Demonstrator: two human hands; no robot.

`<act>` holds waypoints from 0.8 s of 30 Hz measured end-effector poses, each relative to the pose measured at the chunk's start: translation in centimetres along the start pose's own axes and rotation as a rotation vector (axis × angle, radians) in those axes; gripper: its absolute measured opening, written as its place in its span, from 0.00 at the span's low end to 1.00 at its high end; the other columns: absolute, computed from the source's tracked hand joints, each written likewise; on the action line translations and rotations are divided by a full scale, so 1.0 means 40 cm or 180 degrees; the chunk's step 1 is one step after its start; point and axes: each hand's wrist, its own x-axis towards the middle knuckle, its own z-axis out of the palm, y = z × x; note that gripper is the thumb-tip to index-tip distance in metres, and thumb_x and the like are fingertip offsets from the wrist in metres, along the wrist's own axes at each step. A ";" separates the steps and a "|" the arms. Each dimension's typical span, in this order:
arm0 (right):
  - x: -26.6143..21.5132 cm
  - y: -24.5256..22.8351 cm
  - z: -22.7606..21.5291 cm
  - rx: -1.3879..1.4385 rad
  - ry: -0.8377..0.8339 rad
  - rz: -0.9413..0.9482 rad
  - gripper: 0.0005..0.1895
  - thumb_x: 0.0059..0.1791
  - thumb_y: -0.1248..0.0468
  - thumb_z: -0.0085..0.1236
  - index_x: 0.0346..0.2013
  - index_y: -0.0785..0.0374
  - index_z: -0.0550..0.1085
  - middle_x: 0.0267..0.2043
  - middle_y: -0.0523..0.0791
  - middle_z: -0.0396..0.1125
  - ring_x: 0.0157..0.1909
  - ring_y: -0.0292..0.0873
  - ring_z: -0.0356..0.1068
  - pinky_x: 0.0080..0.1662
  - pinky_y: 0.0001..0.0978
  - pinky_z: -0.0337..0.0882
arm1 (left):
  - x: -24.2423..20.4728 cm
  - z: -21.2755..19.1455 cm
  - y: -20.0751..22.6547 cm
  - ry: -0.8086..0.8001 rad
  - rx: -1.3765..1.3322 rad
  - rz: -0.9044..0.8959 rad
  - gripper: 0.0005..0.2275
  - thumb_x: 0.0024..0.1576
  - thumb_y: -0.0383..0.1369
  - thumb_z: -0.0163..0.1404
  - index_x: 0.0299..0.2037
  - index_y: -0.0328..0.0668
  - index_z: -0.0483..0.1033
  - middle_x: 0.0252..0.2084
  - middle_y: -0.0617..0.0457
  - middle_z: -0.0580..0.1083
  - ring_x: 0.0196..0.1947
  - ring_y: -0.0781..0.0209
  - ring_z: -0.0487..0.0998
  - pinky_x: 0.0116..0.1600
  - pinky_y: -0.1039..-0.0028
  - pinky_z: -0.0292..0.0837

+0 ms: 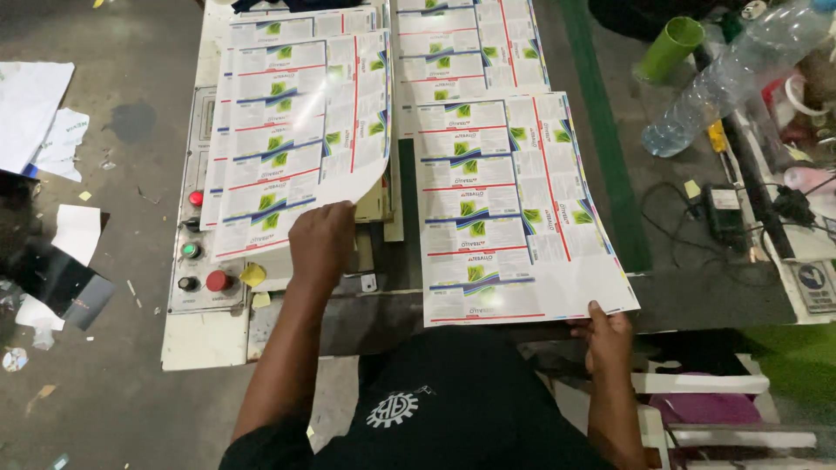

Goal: The person repeatedly picks up sheets of printed paper from a pile on a machine and places them onto a growing stack on the right side of the table. The hands move the papers one by one, aligning them as they are added to the new pile.

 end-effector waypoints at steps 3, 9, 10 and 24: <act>-0.021 -0.014 0.019 0.0060 -0.0062 -0.0140 0.13 0.56 0.62 0.53 0.55 0.61 0.72 0.40 0.43 0.73 0.32 0.39 0.72 0.30 0.31 0.71 | -0.011 -0.028 0.038 -0.0053 -0.0253 0.0106 0.03 0.60 0.30 0.54 0.38 0.40 0.78 0.31 0.46 0.78 0.33 0.44 0.79 0.40 0.57 0.73; -0.018 0.017 0.013 -0.0145 0.0033 -0.0045 0.12 0.57 0.63 0.53 0.54 0.64 0.72 0.39 0.45 0.74 0.31 0.41 0.73 0.30 0.32 0.70 | -0.054 0.021 0.012 -0.0367 -0.0156 -0.0290 0.05 0.61 0.33 0.55 0.38 0.42 0.80 0.31 0.45 0.78 0.30 0.41 0.78 0.36 0.55 0.72; -0.022 0.015 0.015 -0.0140 0.0043 -0.0047 0.12 0.57 0.63 0.53 0.54 0.64 0.72 0.39 0.45 0.74 0.31 0.41 0.73 0.30 0.32 0.70 | -0.055 0.028 0.010 -0.0368 -0.0162 -0.0280 0.05 0.61 0.33 0.55 0.38 0.42 0.80 0.31 0.45 0.78 0.30 0.41 0.78 0.36 0.55 0.72; 0.086 0.005 0.125 -0.0328 -0.0438 -0.0017 0.15 0.57 0.61 0.51 0.55 0.67 0.71 0.39 0.48 0.74 0.33 0.43 0.75 0.31 0.33 0.71 | -0.050 0.004 0.023 -0.0274 -0.0310 -0.0501 0.04 0.61 0.33 0.55 0.37 0.43 0.80 0.32 0.44 0.78 0.31 0.40 0.79 0.37 0.55 0.73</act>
